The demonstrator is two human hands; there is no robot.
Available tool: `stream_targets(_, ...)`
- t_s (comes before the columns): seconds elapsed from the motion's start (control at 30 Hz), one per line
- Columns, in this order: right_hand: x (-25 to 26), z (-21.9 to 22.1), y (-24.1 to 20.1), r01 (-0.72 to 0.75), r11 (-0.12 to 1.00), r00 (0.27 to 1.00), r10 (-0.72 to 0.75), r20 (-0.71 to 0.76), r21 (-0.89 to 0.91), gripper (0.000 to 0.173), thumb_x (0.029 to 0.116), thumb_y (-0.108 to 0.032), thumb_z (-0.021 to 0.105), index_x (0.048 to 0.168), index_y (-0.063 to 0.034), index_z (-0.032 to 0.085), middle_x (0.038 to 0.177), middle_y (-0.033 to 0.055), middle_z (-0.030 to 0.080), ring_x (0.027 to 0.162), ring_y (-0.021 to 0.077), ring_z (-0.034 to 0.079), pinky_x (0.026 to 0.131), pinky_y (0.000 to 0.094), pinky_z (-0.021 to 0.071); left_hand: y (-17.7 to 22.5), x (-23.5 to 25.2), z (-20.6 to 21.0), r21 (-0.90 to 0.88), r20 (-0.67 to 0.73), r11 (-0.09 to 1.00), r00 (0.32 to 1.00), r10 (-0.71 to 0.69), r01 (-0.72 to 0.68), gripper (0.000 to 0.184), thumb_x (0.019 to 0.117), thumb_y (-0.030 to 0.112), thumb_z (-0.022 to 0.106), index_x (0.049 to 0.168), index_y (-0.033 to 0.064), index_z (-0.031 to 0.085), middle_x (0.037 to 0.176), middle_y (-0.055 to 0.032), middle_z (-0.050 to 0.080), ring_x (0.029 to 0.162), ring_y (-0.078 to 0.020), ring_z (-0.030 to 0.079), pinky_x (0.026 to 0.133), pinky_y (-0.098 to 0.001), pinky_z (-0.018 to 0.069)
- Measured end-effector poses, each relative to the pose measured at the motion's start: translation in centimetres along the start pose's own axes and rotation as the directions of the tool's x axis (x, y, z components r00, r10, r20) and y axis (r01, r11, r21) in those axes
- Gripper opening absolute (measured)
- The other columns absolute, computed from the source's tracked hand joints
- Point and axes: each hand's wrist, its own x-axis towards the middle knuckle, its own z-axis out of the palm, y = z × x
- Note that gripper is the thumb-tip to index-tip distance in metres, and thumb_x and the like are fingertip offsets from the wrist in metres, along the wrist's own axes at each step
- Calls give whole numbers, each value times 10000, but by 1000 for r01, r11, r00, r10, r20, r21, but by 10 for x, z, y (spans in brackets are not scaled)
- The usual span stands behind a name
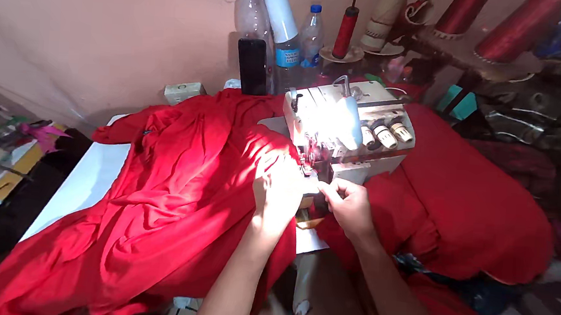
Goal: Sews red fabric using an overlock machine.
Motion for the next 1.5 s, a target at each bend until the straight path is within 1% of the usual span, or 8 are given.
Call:
stream_targets(0.23,-24,4,-14,68,993,988,-53,144,-101,351,986,-213,595,654,-107,641,575,-109,581,493,-83,505,485,120,420,13,-53,-33,137,32,976,984,-178,172,360,983,27,495,1282,-31,685,1260,-186,709,1253,-351,640,1166,-530,364)
stream_targets(0.4,-36,11,-9,236,960,941,-187,281,-149,301,981,-226,580,799,-23,708,675,-27,629,608,-68,544,589,115,451,27,-110,-27,175,-131,983,988,78,-55,179,857,67,605,865,-19,763,855,-137,750,839,-274,741,779,-388,578)
stream_targets(0.6,-11,-30,12,266,791,963,-193,188,-552,420,1013,-206,518,738,91,630,646,216,583,598,323,570,603,527,430,8,-169,17,-170,-226,948,947,228,-268,256,894,49,600,1077,27,778,1172,-118,757,1151,-262,708,1035,-391,524)
stream_targets(0.8,-43,-6,-14,472,736,868,-483,112,-486,346,1011,-194,555,1020,135,663,874,286,648,735,312,612,693,400,503,-119,-268,34,-259,-646,951,702,-301,170,231,946,276,620,1078,124,507,1189,-69,546,1249,-126,513,1091,-285,404)
stream_targets(0.97,-112,115,-40,753,656,585,-631,509,-52,353,879,-325,720,1072,-29,735,980,152,717,781,242,707,608,356,578,-168,-261,11,-915,83,74,363,-928,397,574,977,108,592,1451,-114,358,1367,-232,540,1235,-200,548,1058,-353,456)
stream_targets(1.27,-56,185,-77,490,872,375,-218,901,7,255,1007,-181,584,996,29,728,886,153,704,787,247,668,757,445,537,-162,-345,-33,-888,442,-398,661,-606,228,513,783,318,850,1177,135,577,973,23,773,897,-100,745,831,-316,617)
stream_targets(1.4,19,185,-117,398,914,757,-281,589,-75,211,1014,-154,616,1084,34,682,860,174,696,637,213,652,625,414,564,-150,-361,-33,-872,455,-416,735,-502,256,354,798,252,838,1114,188,691,1007,27,784,938,-90,743,895,-303,599)
stream_targets(1.5,31,187,-145,548,837,768,-494,407,-18,549,971,-145,642,1439,57,438,1404,315,481,1166,386,603,919,501,544,-146,-360,-33,-911,369,-373,745,-556,172,417,841,301,827,1195,184,640,1054,25,774,983,-101,736,921,-321,595)
